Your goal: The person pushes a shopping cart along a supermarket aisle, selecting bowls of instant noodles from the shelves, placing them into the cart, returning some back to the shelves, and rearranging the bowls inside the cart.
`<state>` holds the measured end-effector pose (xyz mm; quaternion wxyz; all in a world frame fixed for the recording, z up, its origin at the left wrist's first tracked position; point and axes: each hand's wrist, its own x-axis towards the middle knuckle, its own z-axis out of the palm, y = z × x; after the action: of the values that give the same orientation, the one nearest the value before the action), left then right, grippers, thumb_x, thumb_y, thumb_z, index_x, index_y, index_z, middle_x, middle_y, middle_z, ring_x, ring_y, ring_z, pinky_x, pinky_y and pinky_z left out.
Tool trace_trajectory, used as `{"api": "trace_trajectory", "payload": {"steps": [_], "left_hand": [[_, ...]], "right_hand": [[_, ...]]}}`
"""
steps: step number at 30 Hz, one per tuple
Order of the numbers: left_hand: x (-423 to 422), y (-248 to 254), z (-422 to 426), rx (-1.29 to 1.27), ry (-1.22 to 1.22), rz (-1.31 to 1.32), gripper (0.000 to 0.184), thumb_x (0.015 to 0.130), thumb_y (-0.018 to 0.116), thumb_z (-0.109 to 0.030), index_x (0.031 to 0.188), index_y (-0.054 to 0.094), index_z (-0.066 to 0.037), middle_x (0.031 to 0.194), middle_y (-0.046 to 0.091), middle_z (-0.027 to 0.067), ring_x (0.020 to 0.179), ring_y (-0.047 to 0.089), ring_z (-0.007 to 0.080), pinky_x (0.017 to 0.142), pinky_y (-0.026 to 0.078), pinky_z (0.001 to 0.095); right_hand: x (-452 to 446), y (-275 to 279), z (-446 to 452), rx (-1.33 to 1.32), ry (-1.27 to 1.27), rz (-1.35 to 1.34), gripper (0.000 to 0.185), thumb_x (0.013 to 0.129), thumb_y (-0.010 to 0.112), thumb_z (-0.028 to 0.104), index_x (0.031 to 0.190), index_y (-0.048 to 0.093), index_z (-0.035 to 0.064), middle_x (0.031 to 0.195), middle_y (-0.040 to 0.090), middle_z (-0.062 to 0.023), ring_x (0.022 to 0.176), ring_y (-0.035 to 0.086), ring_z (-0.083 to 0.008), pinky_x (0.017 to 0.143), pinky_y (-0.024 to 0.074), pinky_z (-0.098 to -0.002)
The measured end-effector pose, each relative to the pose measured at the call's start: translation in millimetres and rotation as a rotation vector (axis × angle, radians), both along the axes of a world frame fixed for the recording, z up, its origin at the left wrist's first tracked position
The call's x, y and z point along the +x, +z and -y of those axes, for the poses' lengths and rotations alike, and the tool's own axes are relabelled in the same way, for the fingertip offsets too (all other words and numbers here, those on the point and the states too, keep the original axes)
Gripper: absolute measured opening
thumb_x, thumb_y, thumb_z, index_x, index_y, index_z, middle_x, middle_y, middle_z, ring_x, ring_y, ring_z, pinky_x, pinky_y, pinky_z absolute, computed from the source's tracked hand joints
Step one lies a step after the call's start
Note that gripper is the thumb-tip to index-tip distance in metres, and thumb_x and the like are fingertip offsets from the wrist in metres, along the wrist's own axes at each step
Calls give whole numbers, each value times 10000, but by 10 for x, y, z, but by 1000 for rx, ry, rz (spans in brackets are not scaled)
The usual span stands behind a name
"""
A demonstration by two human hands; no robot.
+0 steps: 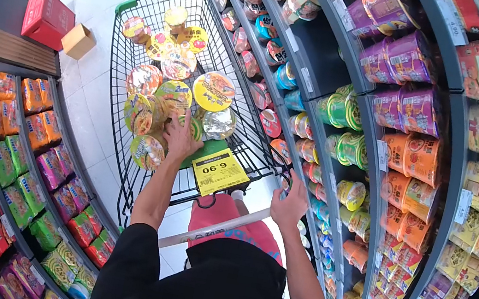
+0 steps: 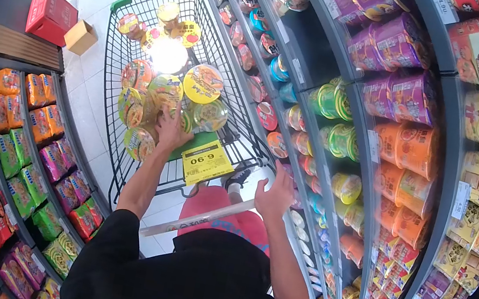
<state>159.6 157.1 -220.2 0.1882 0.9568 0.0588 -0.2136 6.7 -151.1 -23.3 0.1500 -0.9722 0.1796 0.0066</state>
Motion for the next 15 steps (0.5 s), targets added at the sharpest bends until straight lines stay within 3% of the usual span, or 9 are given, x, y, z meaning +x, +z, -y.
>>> {"api": "trace_trajectory", "payload": {"steps": [7,15], "left_hand": [[-37,295,25,-94,101,10,1290,673,977,-424,1730,265,-224,1622,331,277,1345,477,604,1085,434,735],[-94,940,129,-156,107,56,1198,714,943,-459,1710,340,-179,1658,327,265,1412,386,608,1106,419,747]], "right_hand": [[-17,14,14,17,-15,-34,678,900,684,239,1556,539,143,1306,673,-173,1174,671,-418,1002,526,-566],[-63,16,-11,-13,1,32,679,890,691,231,1547,551,131,1333,663,-173,1234,646,-407,1037,513,-566]]}}
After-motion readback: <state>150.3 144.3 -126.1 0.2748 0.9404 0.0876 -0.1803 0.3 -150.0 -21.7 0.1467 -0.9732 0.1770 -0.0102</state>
